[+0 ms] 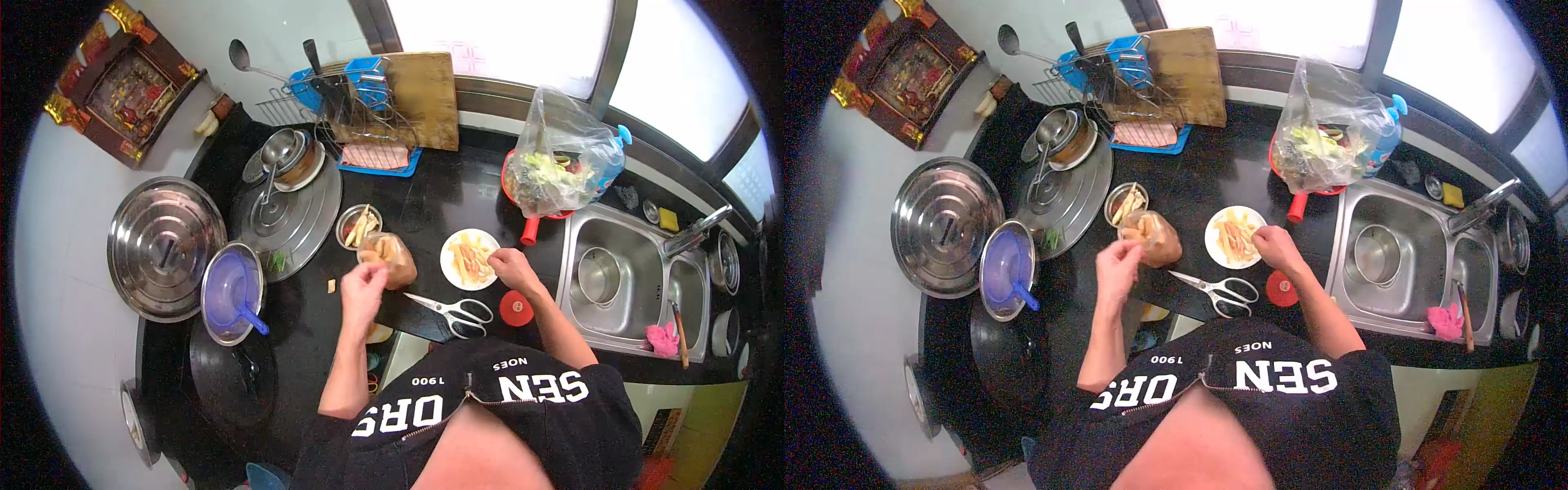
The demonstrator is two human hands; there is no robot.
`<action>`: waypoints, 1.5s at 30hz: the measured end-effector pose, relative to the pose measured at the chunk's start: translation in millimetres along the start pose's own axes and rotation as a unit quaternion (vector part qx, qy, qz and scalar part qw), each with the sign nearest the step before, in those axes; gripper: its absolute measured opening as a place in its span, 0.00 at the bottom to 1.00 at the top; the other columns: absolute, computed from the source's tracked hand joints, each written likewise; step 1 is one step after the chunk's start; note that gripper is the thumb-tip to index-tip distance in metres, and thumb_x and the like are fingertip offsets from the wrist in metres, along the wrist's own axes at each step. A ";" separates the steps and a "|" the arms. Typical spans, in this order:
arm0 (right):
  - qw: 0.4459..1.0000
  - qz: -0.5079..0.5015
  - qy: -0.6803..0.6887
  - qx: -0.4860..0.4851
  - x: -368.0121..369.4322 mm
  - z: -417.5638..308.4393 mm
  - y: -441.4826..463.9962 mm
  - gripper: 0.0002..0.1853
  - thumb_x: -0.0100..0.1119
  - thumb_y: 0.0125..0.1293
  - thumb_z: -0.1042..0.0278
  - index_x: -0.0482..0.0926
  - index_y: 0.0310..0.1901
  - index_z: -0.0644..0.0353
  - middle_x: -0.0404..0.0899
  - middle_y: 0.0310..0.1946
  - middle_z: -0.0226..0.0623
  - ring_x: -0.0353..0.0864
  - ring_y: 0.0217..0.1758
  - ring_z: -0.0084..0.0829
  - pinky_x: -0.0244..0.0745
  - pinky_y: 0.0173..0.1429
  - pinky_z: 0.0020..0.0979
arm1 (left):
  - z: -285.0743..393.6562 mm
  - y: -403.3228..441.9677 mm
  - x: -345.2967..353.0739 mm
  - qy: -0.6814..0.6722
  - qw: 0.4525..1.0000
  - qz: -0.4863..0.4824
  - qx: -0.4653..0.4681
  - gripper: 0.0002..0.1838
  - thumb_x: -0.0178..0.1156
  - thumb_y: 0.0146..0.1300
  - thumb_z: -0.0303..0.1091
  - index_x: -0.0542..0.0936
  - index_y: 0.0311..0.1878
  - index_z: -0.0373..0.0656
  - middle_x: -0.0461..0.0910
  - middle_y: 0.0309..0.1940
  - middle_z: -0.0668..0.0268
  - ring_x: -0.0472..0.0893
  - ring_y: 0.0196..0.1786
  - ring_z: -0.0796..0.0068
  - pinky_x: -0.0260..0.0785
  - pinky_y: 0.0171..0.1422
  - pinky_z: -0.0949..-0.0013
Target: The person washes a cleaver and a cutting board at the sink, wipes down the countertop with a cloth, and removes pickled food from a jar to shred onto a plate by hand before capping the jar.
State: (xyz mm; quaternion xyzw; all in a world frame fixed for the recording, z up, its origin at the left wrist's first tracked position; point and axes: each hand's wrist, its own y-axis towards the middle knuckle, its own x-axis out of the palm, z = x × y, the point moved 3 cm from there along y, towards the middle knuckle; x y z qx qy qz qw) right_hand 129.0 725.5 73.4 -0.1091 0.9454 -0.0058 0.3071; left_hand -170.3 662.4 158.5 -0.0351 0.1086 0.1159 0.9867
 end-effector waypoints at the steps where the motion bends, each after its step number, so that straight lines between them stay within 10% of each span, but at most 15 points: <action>1: 1.000 -0.001 -0.001 0.000 3.2 1.9 0.0 0.14 0.49 0.56 0.63 0.76 0.30 0.69 0.75 0.26 0.57 0.79 0.33 0.49 0.72 0.39 0.41 | -0.6 6.3 -10.6 0.038 0.998 0.036 0.026 0.07 0.59 0.58 0.29 0.81 0.36 0.36 0.78 0.24 0.71 0.73 0.26 0.85 0.66 0.31 0.79; 3: 1.000 0.007 0.010 -0.002 8.9 3.9 1.3 0.14 0.51 0.56 0.65 0.77 0.30 0.71 0.74 0.19 0.45 0.74 0.23 0.29 0.70 0.33 0.34 | 2.9 19.5 -27.2 0.119 0.987 0.091 0.062 0.07 0.60 0.56 0.29 0.81 0.36 0.36 0.78 0.26 0.67 0.75 0.27 0.79 0.68 0.34 0.74; 7: 1.000 0.012 -0.003 0.018 8.1 -6.1 -2.2 0.14 0.51 0.57 0.65 0.77 0.31 0.70 0.75 0.19 0.42 0.74 0.23 0.27 0.70 0.32 0.32 | 10.2 39.3 -35.5 0.317 0.931 0.092 0.159 0.06 0.63 0.49 0.30 0.82 0.32 0.41 0.74 0.30 0.60 0.73 0.38 0.60 0.67 0.46 0.60; 10: 0.998 0.022 0.016 0.051 5.3 -15.3 -5.7 0.15 0.51 0.55 0.62 0.78 0.32 0.70 0.77 0.26 0.54 0.80 0.31 0.44 0.72 0.39 0.38 | 14.0 47.7 -29.4 0.391 0.882 0.049 0.258 0.07 0.64 0.48 0.31 0.83 0.32 0.42 0.74 0.33 0.62 0.72 0.41 0.62 0.66 0.49 0.64; 25: 0.993 0.049 0.003 0.103 14.4 -33.0 -2.2 0.14 0.52 0.57 0.63 0.79 0.31 0.69 0.78 0.20 0.42 0.78 0.27 0.29 0.72 0.35 0.31 | 15.1 78.9 -13.4 0.339 0.839 -0.158 0.395 0.09 0.63 0.44 0.27 0.84 0.30 0.52 0.66 0.32 0.65 0.66 0.41 0.62 0.57 0.45 0.61; 45: 0.989 0.083 0.050 0.110 29.1 -28.2 -6.1 0.14 0.52 0.59 0.64 0.78 0.30 0.70 0.75 0.18 0.36 0.74 0.24 0.25 0.69 0.32 0.30 | 11.4 78.7 -18.3 0.388 0.825 -0.135 0.388 0.09 0.70 0.41 0.39 0.82 0.26 0.49 0.67 0.32 0.63 0.66 0.43 0.61 0.58 0.46 0.59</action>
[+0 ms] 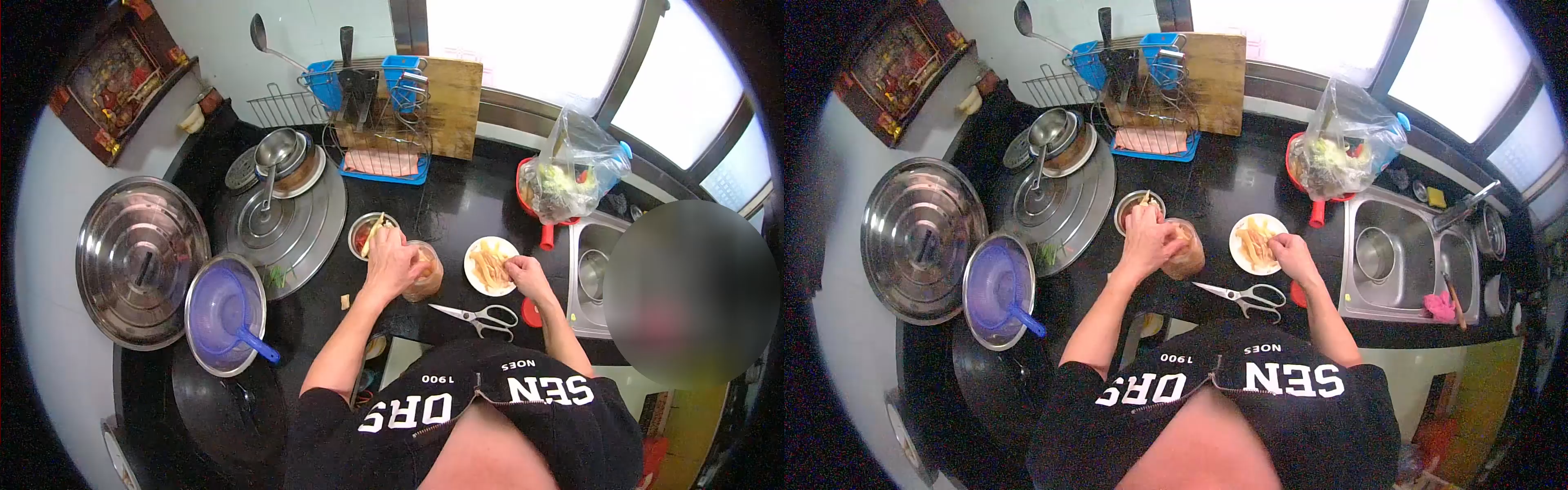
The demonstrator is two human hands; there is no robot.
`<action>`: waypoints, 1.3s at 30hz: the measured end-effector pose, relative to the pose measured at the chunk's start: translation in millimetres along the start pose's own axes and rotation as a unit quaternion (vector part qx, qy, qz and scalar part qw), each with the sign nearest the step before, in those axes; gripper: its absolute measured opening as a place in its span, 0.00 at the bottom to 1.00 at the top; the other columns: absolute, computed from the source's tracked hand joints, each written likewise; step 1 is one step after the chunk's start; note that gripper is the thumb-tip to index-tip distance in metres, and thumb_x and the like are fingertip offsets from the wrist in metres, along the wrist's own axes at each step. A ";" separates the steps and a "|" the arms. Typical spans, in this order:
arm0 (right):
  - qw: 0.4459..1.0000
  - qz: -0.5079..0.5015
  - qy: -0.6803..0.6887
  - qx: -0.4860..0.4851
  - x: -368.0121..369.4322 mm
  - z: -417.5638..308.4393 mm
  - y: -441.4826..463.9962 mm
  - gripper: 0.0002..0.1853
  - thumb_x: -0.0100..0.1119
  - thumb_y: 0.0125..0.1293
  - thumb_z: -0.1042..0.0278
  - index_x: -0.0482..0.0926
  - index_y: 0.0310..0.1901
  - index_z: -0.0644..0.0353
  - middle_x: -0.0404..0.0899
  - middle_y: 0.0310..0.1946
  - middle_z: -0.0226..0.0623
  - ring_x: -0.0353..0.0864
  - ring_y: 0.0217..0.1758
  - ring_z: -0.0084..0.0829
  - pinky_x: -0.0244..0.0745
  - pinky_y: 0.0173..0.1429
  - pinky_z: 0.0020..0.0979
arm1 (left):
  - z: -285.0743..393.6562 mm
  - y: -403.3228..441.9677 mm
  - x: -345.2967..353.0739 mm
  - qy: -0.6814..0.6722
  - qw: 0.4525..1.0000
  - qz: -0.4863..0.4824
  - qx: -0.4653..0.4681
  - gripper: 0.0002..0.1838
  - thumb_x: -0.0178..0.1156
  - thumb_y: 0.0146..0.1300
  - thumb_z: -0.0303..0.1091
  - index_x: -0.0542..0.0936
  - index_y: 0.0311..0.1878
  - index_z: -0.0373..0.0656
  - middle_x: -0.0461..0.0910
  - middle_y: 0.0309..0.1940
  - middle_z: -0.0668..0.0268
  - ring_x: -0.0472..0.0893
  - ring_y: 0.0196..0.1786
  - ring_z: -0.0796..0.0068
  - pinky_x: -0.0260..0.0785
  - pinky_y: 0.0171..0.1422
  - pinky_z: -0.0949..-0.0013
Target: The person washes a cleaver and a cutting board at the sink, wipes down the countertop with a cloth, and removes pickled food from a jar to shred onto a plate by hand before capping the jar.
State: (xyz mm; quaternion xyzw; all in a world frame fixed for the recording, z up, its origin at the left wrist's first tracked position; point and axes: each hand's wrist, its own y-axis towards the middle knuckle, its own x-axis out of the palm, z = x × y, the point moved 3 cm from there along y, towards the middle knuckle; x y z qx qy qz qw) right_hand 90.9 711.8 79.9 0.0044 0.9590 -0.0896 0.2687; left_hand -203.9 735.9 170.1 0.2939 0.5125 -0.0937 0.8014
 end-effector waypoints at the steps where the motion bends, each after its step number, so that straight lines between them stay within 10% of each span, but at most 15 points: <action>1: 1.000 0.001 0.001 -0.001 -0.4 -2.6 -1.0 0.14 0.52 0.59 0.64 0.78 0.30 0.70 0.75 0.18 0.36 0.74 0.24 0.25 0.69 0.32 0.30 | 1.4 0.7 1.3 0.020 0.999 0.010 -0.029 0.10 0.70 0.39 0.38 0.83 0.25 0.47 0.69 0.33 0.62 0.67 0.43 0.62 0.60 0.48 0.59; 25: 0.990 -0.103 0.055 -0.079 9.7 -27.9 -1.0 0.15 0.52 0.60 0.62 0.79 0.30 0.68 0.75 0.18 0.33 0.72 0.23 0.23 0.68 0.29 0.28 | 0.4 -24.4 -17.3 -0.011 0.974 0.162 -0.161 0.06 0.61 0.52 0.30 0.78 0.28 0.36 0.73 0.32 0.55 0.71 0.40 0.57 0.63 0.48 0.59; 28: 0.984 -0.141 0.046 -0.095 12.2 -35.5 -0.8 0.15 0.52 0.61 0.62 0.79 0.31 0.68 0.76 0.20 0.34 0.73 0.24 0.24 0.69 0.31 0.29 | -7.4 -26.6 -6.4 -0.227 0.921 0.157 -0.274 0.09 0.58 0.60 0.32 0.77 0.32 0.34 0.76 0.27 0.68 0.72 0.29 0.82 0.65 0.33 0.75; 39: 0.969 -0.191 0.090 -0.128 5.9 -50.1 -1.6 0.15 0.50 0.61 0.62 0.79 0.32 0.68 0.78 0.21 0.37 0.76 0.26 0.27 0.71 0.34 0.31 | 16.3 -8.8 -4.8 -0.545 0.727 0.174 -0.379 0.10 0.56 0.64 0.35 0.74 0.32 0.38 0.80 0.27 0.60 0.81 0.26 0.73 0.74 0.29 0.74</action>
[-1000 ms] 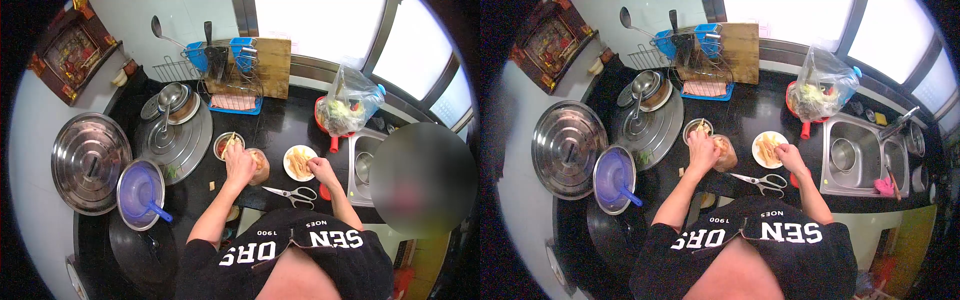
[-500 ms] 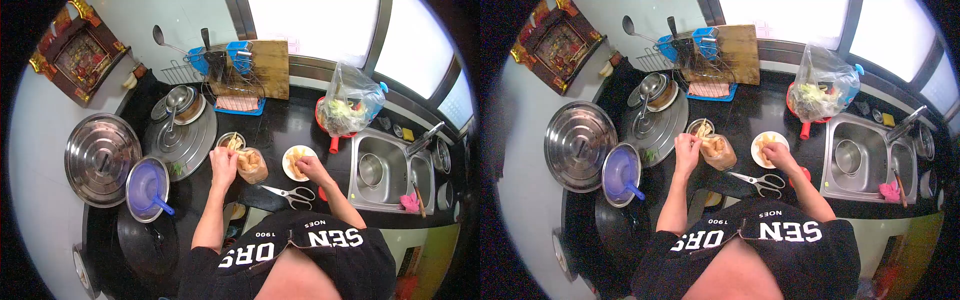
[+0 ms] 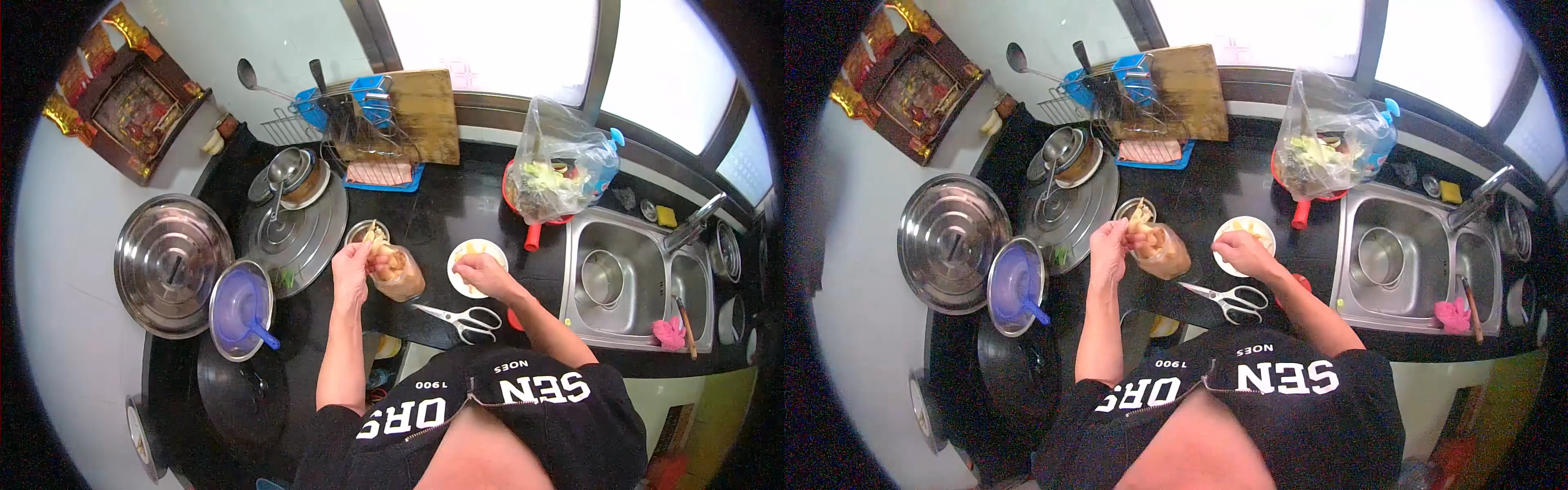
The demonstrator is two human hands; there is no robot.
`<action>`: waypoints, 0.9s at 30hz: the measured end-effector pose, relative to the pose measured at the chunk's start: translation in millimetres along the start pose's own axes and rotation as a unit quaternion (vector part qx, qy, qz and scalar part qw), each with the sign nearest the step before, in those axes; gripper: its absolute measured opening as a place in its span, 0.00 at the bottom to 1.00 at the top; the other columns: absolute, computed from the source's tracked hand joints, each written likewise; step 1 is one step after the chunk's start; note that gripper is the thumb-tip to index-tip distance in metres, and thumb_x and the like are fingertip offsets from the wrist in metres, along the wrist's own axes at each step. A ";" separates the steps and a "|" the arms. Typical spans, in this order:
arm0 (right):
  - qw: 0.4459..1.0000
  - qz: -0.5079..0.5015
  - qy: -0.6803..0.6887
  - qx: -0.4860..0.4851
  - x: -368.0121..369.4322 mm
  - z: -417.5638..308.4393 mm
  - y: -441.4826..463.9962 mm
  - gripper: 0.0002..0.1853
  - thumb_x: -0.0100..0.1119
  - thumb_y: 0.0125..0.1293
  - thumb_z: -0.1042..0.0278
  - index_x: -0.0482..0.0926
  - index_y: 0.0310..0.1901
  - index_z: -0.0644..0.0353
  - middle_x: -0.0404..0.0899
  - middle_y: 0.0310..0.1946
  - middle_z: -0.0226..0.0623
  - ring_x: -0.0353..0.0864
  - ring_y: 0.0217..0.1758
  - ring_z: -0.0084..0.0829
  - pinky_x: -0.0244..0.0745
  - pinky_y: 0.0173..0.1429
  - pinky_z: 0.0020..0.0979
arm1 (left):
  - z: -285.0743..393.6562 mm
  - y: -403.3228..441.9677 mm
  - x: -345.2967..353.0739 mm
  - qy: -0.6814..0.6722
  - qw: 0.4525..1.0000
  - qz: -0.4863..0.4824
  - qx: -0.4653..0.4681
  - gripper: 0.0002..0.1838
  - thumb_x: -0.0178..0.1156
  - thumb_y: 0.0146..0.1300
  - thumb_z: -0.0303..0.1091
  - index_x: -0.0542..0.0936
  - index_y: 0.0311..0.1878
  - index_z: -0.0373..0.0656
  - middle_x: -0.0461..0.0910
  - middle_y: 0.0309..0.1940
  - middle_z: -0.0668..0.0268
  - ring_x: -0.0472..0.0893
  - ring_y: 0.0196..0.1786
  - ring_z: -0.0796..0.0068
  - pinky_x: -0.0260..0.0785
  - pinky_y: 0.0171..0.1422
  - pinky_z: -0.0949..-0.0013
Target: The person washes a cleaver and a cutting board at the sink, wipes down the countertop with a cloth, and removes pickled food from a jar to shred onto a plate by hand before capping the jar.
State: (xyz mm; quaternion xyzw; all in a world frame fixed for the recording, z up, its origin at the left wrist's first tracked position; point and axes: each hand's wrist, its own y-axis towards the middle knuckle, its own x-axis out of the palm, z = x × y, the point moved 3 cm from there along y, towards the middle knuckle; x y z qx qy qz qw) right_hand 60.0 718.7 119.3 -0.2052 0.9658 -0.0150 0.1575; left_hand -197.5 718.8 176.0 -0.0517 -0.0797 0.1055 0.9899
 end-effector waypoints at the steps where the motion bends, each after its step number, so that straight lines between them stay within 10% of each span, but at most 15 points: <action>1: 0.999 0.006 -0.004 -0.038 -2.2 -9.6 0.0 0.15 0.50 0.62 0.62 0.79 0.34 0.68 0.79 0.24 0.38 0.77 0.30 0.29 0.71 0.37 0.31 | 0.9 0.5 6.4 -0.025 0.999 -0.027 -0.011 0.11 0.55 0.65 0.36 0.74 0.34 0.36 0.80 0.28 0.58 0.82 0.28 0.69 0.76 0.31 0.71; 6: 0.977 0.059 0.086 -0.187 -9.2 -26.0 3.7 0.16 0.50 0.66 0.65 0.74 0.50 0.66 0.80 0.40 0.39 0.77 0.48 0.33 0.70 0.54 0.31 | -4.8 -7.9 64.2 -0.160 0.971 -0.161 -0.073 0.12 0.55 0.65 0.36 0.76 0.38 0.34 0.81 0.33 0.55 0.83 0.31 0.65 0.78 0.37 0.67; 11: 0.979 0.061 0.153 -0.120 -29.9 -7.3 -2.9 0.13 0.54 0.64 0.67 0.76 0.46 0.66 0.79 0.33 0.31 0.77 0.34 0.18 0.74 0.40 0.23 | -33.6 -12.6 112.2 -0.167 0.950 -0.237 -0.116 0.08 0.56 0.63 0.30 0.76 0.38 0.34 0.81 0.33 0.56 0.83 0.33 0.68 0.78 0.39 0.67; 19: 0.980 0.111 0.143 -0.086 -52.3 33.3 -12.6 0.13 0.57 0.60 0.67 0.77 0.42 0.67 0.81 0.29 0.36 0.79 0.32 0.23 0.74 0.38 0.26 | -67.3 -12.2 144.6 -0.082 0.948 -0.267 -0.153 0.07 0.58 0.57 0.21 0.76 0.39 0.32 0.80 0.33 0.60 0.81 0.33 0.74 0.76 0.39 0.73; 27: 0.933 0.240 -0.215 -0.161 -49.9 32.5 -10.8 0.13 0.53 0.54 0.70 0.78 0.41 0.64 0.77 0.36 0.47 0.78 0.39 0.48 0.73 0.44 0.41 | -91.0 -6.0 142.8 0.034 0.977 -0.190 -0.085 0.06 0.61 0.53 0.21 0.75 0.34 0.34 0.78 0.30 0.65 0.77 0.30 0.80 0.72 0.36 0.77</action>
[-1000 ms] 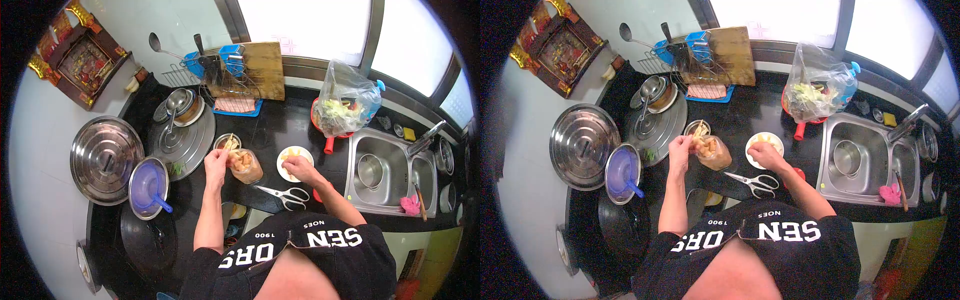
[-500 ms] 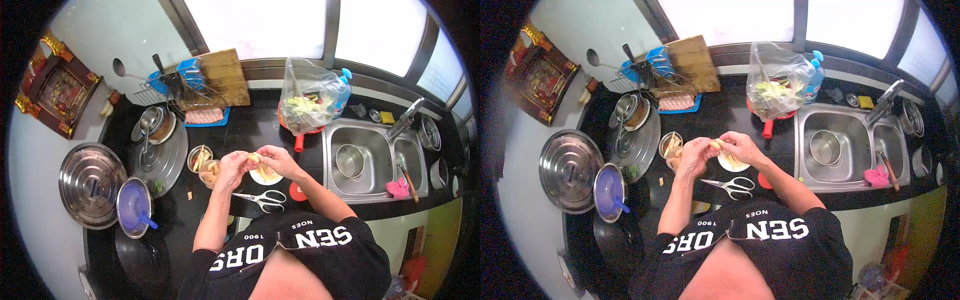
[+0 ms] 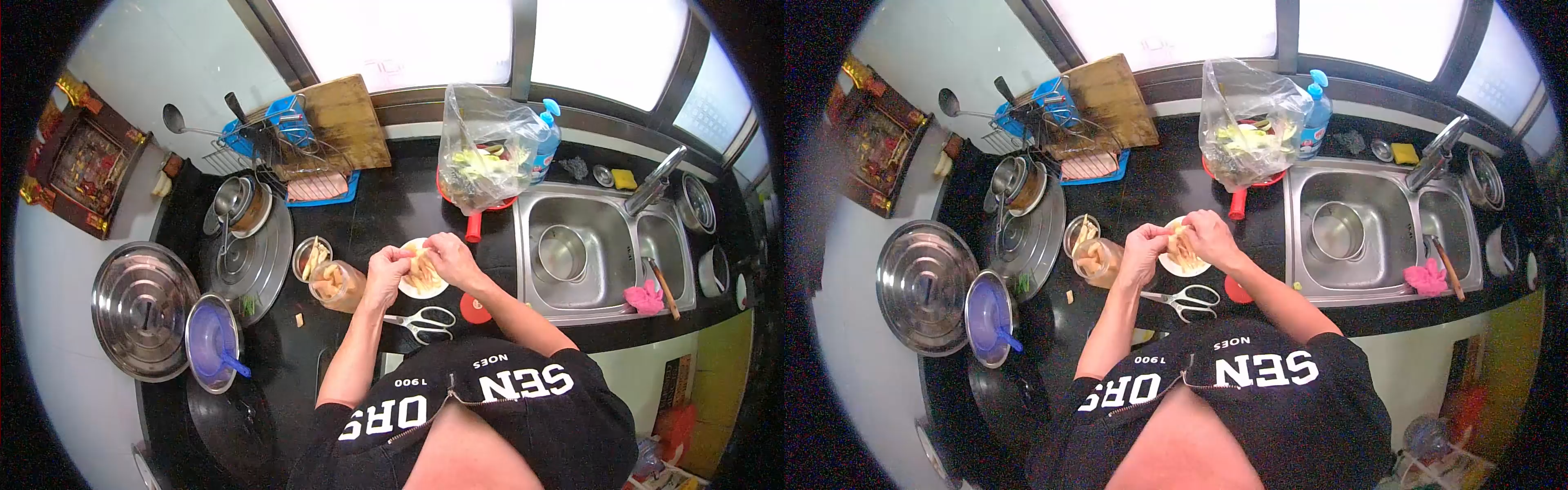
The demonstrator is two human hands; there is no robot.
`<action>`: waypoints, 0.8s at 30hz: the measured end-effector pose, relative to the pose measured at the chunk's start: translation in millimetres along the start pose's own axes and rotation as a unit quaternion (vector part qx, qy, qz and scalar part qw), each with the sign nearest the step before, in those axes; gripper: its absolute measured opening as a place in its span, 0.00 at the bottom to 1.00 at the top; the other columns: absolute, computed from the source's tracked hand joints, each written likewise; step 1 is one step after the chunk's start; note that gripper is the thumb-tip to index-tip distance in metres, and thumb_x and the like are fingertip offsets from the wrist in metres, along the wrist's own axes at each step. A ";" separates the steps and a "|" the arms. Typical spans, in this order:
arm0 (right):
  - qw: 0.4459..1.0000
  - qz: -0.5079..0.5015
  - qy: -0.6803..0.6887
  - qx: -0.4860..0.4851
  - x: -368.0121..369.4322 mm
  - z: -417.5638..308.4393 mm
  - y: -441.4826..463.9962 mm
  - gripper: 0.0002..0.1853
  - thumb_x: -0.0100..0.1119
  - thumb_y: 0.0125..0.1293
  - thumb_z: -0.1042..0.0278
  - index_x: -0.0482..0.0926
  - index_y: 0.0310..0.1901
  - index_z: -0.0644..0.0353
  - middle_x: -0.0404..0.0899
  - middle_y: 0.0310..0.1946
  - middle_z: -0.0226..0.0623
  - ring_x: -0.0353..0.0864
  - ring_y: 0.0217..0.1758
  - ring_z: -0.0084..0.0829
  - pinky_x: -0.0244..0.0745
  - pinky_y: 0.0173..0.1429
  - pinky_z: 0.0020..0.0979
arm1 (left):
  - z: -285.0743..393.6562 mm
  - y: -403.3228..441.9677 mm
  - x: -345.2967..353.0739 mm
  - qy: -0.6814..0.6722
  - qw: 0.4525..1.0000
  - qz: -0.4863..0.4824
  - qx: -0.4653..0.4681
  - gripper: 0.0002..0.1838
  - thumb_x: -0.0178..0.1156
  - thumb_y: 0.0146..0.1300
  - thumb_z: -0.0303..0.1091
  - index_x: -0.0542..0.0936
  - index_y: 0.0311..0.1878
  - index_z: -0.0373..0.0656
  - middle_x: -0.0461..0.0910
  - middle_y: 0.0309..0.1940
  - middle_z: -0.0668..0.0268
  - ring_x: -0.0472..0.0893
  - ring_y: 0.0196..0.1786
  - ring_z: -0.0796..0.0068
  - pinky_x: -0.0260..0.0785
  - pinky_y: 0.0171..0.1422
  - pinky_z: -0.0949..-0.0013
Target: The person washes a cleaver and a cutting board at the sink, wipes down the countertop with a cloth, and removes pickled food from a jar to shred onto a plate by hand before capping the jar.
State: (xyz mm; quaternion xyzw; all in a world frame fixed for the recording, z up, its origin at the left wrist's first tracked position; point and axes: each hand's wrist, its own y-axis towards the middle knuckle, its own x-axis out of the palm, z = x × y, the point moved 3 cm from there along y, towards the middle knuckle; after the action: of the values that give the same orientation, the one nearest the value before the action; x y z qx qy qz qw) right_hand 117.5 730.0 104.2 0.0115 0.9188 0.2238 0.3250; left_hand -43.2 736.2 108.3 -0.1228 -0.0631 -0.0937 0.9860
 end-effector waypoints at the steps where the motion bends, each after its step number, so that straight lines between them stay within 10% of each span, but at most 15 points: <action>1: 1.000 -0.002 0.001 -0.001 1.8 -1.5 0.3 0.13 0.53 0.54 0.70 0.78 0.41 0.64 0.77 0.36 0.47 0.78 0.39 0.48 0.73 0.44 0.41 | 3.0 -2.2 0.8 0.036 0.999 0.025 0.020 0.06 0.62 0.53 0.22 0.75 0.33 0.35 0.78 0.29 0.66 0.76 0.29 0.83 0.71 0.35 0.78; 10: 0.907 -0.144 0.337 0.208 21.1 13.9 -3.9 0.11 0.55 0.56 0.73 0.78 0.39 0.71 0.79 0.28 0.34 0.77 0.33 0.21 0.73 0.39 0.26 | -12.3 -2.7 -4.1 0.214 0.970 0.039 0.106 0.05 0.61 0.53 0.23 0.75 0.32 0.37 0.76 0.28 0.71 0.72 0.29 0.87 0.67 0.34 0.82; 16: 0.930 0.013 0.265 0.256 28.1 36.1 -6.7 0.08 0.55 0.58 0.71 0.77 0.34 0.67 0.78 0.26 0.32 0.74 0.28 0.19 0.70 0.32 0.23 | -15.8 -11.6 6.3 0.148 0.981 0.041 0.119 0.04 0.60 0.49 0.24 0.76 0.29 0.37 0.74 0.21 0.71 0.72 0.24 0.84 0.66 0.28 0.77; 24: 0.796 0.058 0.519 0.307 5.3 32.1 -1.1 0.09 0.55 0.63 0.66 0.76 0.37 0.64 0.74 0.23 0.27 0.67 0.21 0.15 0.61 0.24 0.18 | -19.1 -15.6 -16.3 0.161 0.984 0.068 0.021 0.06 0.60 0.51 0.20 0.75 0.33 0.36 0.75 0.24 0.69 0.73 0.24 0.83 0.67 0.29 0.78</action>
State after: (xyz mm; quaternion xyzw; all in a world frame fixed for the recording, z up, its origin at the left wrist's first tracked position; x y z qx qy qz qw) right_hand 132.8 742.9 78.6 0.0459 0.9677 -0.0788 -0.2350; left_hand -60.2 719.2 91.2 -0.0898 0.1029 -0.0436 0.9897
